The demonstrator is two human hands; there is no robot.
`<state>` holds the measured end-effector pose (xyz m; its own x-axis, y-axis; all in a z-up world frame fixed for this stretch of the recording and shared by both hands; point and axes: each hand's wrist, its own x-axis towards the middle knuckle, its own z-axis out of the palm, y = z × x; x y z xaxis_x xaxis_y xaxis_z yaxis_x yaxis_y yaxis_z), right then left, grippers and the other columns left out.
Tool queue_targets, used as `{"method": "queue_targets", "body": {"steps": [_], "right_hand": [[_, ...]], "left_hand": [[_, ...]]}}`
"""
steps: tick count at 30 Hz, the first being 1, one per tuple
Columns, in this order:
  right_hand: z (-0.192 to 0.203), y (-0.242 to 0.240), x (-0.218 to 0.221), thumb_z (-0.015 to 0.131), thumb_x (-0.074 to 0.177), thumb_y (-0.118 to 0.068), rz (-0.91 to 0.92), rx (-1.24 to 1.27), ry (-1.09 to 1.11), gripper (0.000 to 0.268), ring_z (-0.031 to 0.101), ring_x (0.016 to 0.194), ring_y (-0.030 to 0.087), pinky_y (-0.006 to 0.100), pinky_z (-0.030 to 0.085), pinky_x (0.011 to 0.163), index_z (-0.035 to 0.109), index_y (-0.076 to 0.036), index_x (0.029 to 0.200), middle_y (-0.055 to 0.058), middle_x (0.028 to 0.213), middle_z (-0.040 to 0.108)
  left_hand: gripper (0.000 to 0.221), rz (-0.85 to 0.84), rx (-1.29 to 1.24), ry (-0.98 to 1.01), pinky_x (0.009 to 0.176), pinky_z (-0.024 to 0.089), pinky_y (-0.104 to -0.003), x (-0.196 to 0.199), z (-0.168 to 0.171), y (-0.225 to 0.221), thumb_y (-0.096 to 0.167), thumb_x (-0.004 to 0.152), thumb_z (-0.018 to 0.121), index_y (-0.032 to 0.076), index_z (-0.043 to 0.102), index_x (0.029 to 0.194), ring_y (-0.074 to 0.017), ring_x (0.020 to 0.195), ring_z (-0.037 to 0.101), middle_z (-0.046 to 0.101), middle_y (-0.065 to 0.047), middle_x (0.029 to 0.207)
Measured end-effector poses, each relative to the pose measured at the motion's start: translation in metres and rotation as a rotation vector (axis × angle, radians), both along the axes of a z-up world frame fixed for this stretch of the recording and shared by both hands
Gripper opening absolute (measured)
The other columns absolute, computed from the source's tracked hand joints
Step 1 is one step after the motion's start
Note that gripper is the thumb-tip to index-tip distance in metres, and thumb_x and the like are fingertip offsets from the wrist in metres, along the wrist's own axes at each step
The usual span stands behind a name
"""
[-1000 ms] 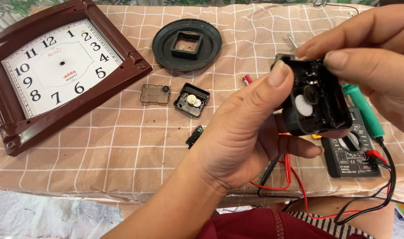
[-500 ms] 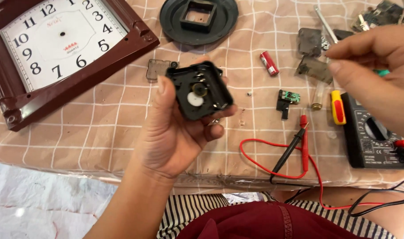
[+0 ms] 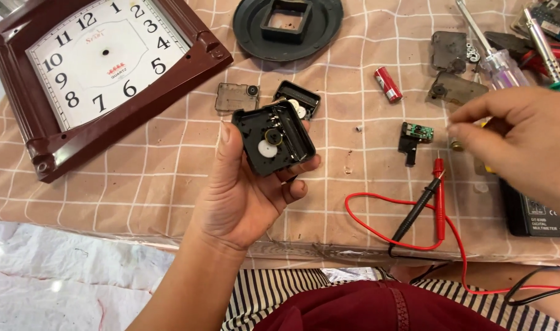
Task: The person disassembles a small black clock mechanism, removes a circuit board, and inserts a cylindrical battery into the battery holder. They then use a multimeter to test the electrical continuity of the battery holder contacts.
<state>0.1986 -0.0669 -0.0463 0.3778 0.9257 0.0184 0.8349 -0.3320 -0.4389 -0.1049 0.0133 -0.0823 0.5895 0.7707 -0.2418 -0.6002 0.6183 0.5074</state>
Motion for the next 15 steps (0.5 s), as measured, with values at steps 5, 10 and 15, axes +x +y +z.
{"method": "queue_targets", "body": {"steps": [5, 10, 15], "right_hand": [[-0.013, -0.005, -0.005, 0.072, 0.09, -0.048, 0.013, -0.137, -0.262, 0.021, 0.07, 0.081, 0.016, 0.037, 0.049, 0.077, 0.082, -0.03, 0.096, -0.006, 0.081, 0.077], [-0.023, -0.013, -0.021, 0.071, 0.086, -0.056, 0.047, -0.173, -0.323, 0.031, 0.066, 0.107, 0.013, 0.041, 0.051, 0.091, 0.084, -0.028, 0.086, -0.009, 0.106, 0.072], [-0.025, -0.015, -0.041, 0.076, 0.083, -0.06, -0.078, -0.178, -0.248, 0.036, 0.064, 0.111, 0.015, 0.046, 0.053, 0.076, 0.078, -0.025, 0.077, -0.007, 0.128, 0.062]], "left_hand": [[0.077, -0.063, -0.01, -0.036, 0.066, 0.056, -0.035, 0.014, -0.006, -0.001, 0.055, 0.083, 0.069, 0.011, 0.055, 0.145, -0.0436, 0.104, 0.071, 0.067, -0.017, 0.133], [0.079, -0.098, -0.016, -0.07, 0.066, 0.06, -0.036, 0.031, -0.005, -0.001, 0.053, 0.084, 0.069, 0.009, 0.053, 0.147, -0.0447, 0.106, 0.07, 0.066, -0.019, 0.133], [0.085, -0.161, 0.019, -0.195, 0.072, 0.066, -0.04, 0.039, -0.013, -0.008, 0.039, 0.085, 0.078, 0.017, 0.043, 0.159, -0.0465, 0.112, 0.068, 0.062, -0.02, 0.136]]}}
